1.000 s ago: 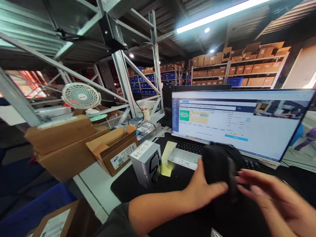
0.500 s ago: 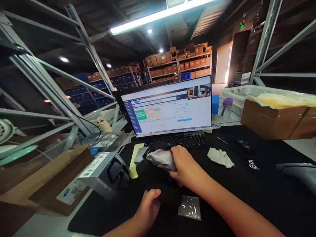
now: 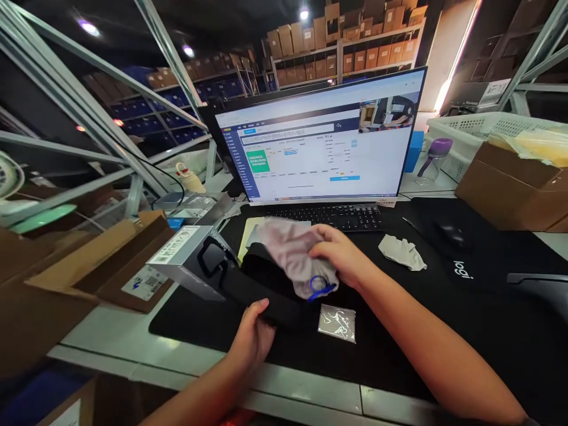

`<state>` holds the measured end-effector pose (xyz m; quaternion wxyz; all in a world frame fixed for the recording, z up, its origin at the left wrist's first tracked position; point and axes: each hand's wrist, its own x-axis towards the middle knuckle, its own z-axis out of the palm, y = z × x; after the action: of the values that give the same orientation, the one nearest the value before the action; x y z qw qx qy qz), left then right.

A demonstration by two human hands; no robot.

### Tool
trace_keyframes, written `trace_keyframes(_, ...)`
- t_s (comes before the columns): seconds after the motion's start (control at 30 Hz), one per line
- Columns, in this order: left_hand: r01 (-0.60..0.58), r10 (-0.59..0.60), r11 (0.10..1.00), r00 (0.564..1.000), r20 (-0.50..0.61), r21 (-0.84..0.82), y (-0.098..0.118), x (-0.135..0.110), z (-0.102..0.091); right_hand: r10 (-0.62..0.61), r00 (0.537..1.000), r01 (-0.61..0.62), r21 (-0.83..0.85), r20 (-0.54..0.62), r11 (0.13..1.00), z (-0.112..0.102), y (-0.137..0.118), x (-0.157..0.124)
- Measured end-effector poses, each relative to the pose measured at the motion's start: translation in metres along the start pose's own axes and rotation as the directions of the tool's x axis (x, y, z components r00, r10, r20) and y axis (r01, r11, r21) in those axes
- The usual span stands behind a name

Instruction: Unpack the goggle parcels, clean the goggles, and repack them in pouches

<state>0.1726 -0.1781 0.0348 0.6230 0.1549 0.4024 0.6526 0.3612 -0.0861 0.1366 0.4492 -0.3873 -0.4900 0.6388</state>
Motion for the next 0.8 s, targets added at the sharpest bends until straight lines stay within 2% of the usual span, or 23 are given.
trace_keyframes(0.1,0.052,-0.051,0.998,0.998,0.022,-0.023,-0.002,-0.005,0.004,-0.068,0.97,0.119,0.21,-0.235,0.97,-0.016,-0.018,-0.002)
trace_keyframes(0.2,0.095,-0.094,0.995,0.992,0.084,-0.005,-0.005,-0.011,0.007,-0.143,0.929,0.227,0.22,-0.34,0.949,-0.033,-0.034,-0.007)
trace_keyframes(0.27,0.138,-0.142,0.989,0.984,0.103,0.047,-0.008,-0.016,0.009,-0.187,0.922,0.246,0.14,-0.339,0.959,-0.043,-0.04,-0.011)
trace_keyframes(0.4,0.264,-0.268,0.956,0.963,0.017,0.127,-0.013,-0.018,0.015,-0.167,0.949,0.182,0.033,-0.269,0.983,-0.051,-0.041,-0.013)
trace_keyframes(0.47,0.307,-0.312,0.943,0.95,0.023,0.125,-0.016,-0.017,0.019,-0.163,0.966,0.161,-0.024,-0.2,0.987,-0.051,-0.038,-0.011)
trace_keyframes(0.53,0.336,-0.345,0.933,0.936,0.061,0.127,-0.016,-0.015,0.021,-0.202,0.973,0.181,-0.174,-0.111,0.968,-0.051,-0.035,-0.009)
trace_keyframes(0.6,0.355,-0.369,0.924,0.925,0.089,0.146,-0.01,-0.018,0.015,-0.244,0.969,0.216,-0.396,-0.021,0.892,-0.052,-0.034,-0.008)
trace_keyframes(0.7,0.34,-0.385,0.89,0.917,0.101,0.305,0.014,-0.029,-0.004,-0.328,0.942,0.281,-0.693,0.068,0.664,-0.051,-0.033,-0.011)
trace_keyframes(0.73,0.294,-0.367,0.867,0.923,0.116,0.402,0.025,-0.033,-0.012,-0.362,0.926,0.313,-0.751,0.105,0.582,-0.049,-0.033,-0.012)
trace_keyframes(0.77,0.2,-0.321,0.837,0.933,0.161,0.509,0.036,-0.037,-0.017,-0.394,0.907,0.35,-0.786,0.148,0.51,-0.046,-0.032,-0.014)
trace_keyframes(0.8,0.058,-0.248,0.794,0.94,0.235,0.605,0.048,-0.04,-0.02,-0.418,0.887,0.39,-0.802,0.196,0.453,-0.041,-0.031,-0.015)
